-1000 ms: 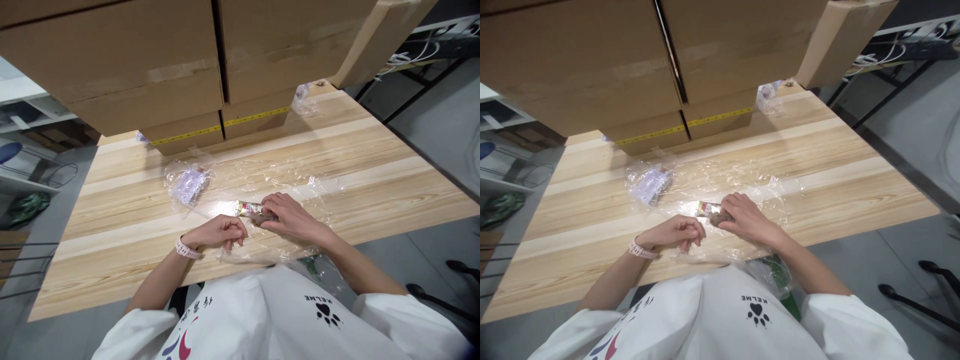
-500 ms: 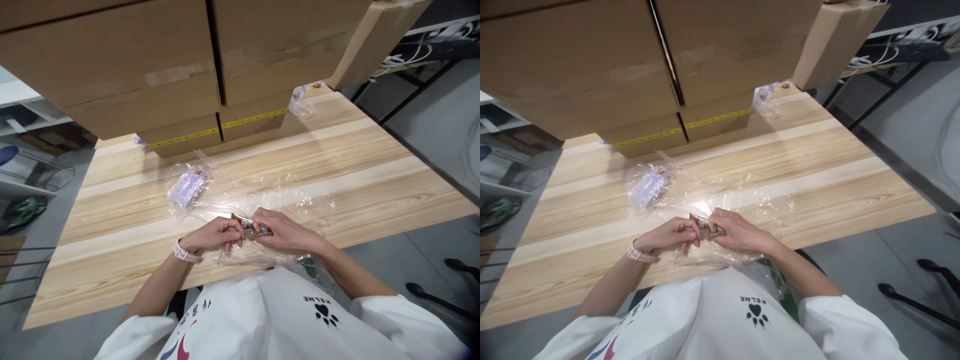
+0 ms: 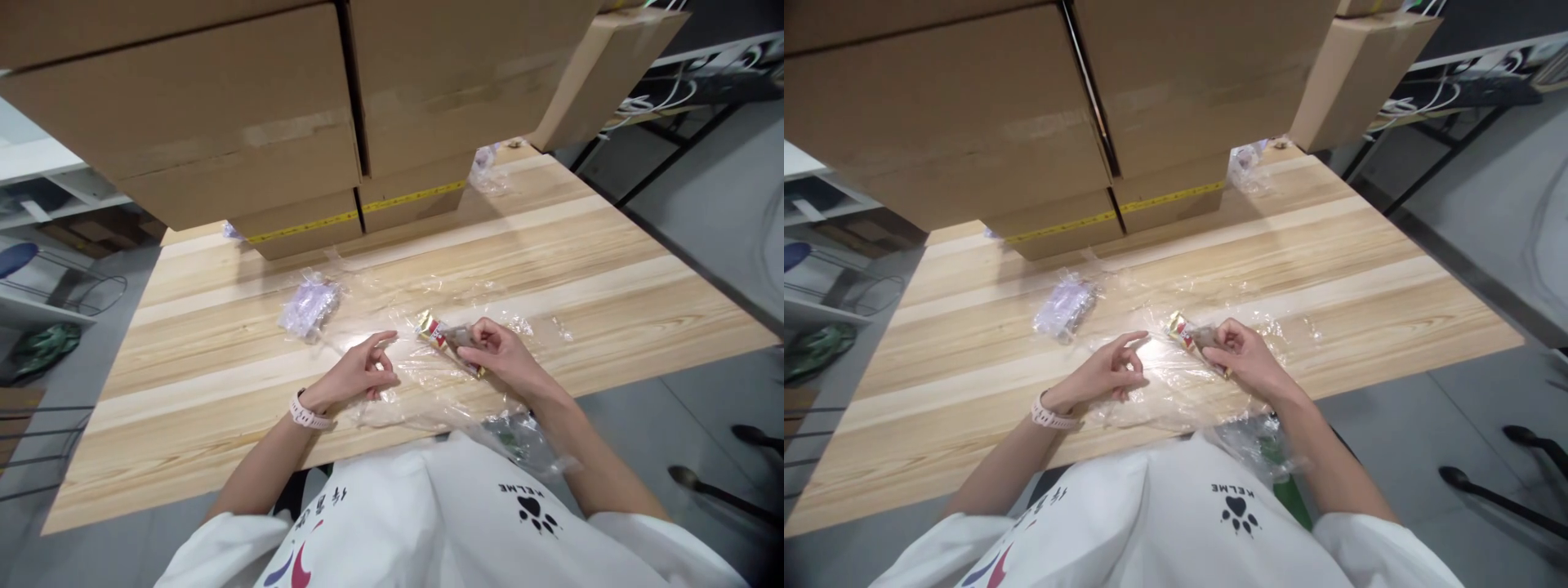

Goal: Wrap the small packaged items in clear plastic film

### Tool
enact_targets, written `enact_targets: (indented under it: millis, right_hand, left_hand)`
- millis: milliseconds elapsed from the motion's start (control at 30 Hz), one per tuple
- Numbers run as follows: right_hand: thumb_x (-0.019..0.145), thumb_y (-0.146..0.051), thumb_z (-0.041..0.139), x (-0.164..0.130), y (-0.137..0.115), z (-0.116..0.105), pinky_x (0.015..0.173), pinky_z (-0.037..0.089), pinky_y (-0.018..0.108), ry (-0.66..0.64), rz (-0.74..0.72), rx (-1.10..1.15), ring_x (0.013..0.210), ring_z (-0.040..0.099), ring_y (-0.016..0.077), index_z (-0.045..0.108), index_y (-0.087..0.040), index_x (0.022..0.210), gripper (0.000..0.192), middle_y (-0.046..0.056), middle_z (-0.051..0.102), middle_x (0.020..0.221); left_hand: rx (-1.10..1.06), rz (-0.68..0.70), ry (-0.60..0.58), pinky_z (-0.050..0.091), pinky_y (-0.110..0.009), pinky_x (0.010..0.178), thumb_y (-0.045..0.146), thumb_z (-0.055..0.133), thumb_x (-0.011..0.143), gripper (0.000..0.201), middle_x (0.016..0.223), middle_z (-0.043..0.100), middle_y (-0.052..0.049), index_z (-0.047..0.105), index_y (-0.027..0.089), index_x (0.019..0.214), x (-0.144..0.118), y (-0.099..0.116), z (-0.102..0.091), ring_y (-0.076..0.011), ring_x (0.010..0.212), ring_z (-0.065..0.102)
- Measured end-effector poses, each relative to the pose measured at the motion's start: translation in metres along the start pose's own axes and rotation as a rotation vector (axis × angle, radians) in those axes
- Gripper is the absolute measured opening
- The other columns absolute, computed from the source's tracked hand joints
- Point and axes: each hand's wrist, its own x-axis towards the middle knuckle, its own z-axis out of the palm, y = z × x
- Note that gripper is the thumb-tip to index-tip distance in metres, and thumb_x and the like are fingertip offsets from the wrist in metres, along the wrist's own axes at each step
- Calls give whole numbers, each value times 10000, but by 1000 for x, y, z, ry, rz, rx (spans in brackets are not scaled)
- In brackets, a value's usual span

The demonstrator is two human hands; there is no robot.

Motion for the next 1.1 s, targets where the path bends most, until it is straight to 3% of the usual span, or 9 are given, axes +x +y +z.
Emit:
enact_targets:
  millis: [200,333,400,500,600,733,867,967,1100]
  right_hand:
    - [629,-414,935,-3,-8,-26,548,484,284,268,-79,223,593,592,136,453,-235,733,524,-25,656,768]
    - [609,-424,947,-12,-12,-39,530,515,273,297,-147,297,602,623,142,569,-250,765,444,-24,689,769]
    - [620,-440,940,-22,-15,-41,514,518,278,240,-167,287,609,636,156,634,-271,813,399,-9,718,804]
    - [639,-385,937,-40,-27,-36,558,553,297,62,-190,181,681,675,186,696,-271,891,367,21,738,866]
    - [678,-276,912,-56,-44,-27,695,589,318,-123,-234,20,839,703,212,626,-220,768,305,51,730,943]
    - [765,-256,848,-67,-57,-23,734,573,317,-188,-280,-107,877,694,206,513,-208,706,343,77,718,1008]
    - [738,-325,867,-65,-48,-30,712,551,316,-81,-250,-95,836,684,208,493,-209,701,393,54,700,931]
    - [717,-392,871,-52,-30,-32,615,488,268,134,-196,-145,698,609,157,481,-214,719,429,-4,618,773]
    - [748,-469,811,-25,2,-19,643,485,279,348,-154,-258,698,590,157,508,-214,771,396,-6,593,771]
  left_hand:
    - [823,113,260,448,-331,678,377,751,845,441,974,625,-28,600,225,1230,-2,10,28,-188,758,584]
    - [973,216,301,436,-322,680,234,586,916,76,1004,597,-51,582,196,850,8,18,37,-199,841,575]
    - [866,322,387,456,-317,708,159,551,881,120,947,593,-49,533,195,768,16,30,32,-195,862,569]
    - [357,438,445,499,-273,683,154,597,809,140,881,626,-21,477,200,754,28,63,21,-156,809,596]
    - [-249,455,329,491,-187,578,143,689,730,230,850,653,22,508,203,859,33,106,17,-96,689,614]
    - [-659,372,157,519,-163,615,48,664,703,331,828,629,45,585,207,983,38,134,28,-58,626,601]
    - [-576,272,220,524,-227,627,90,586,748,114,719,555,25,549,189,792,69,104,37,-97,602,574]
    - [-233,228,435,455,-237,576,66,515,718,143,606,480,33,493,191,653,95,67,33,-105,534,490]
    - [-15,240,508,437,-267,661,20,498,663,188,616,537,10,571,179,592,101,36,20,-139,620,507]
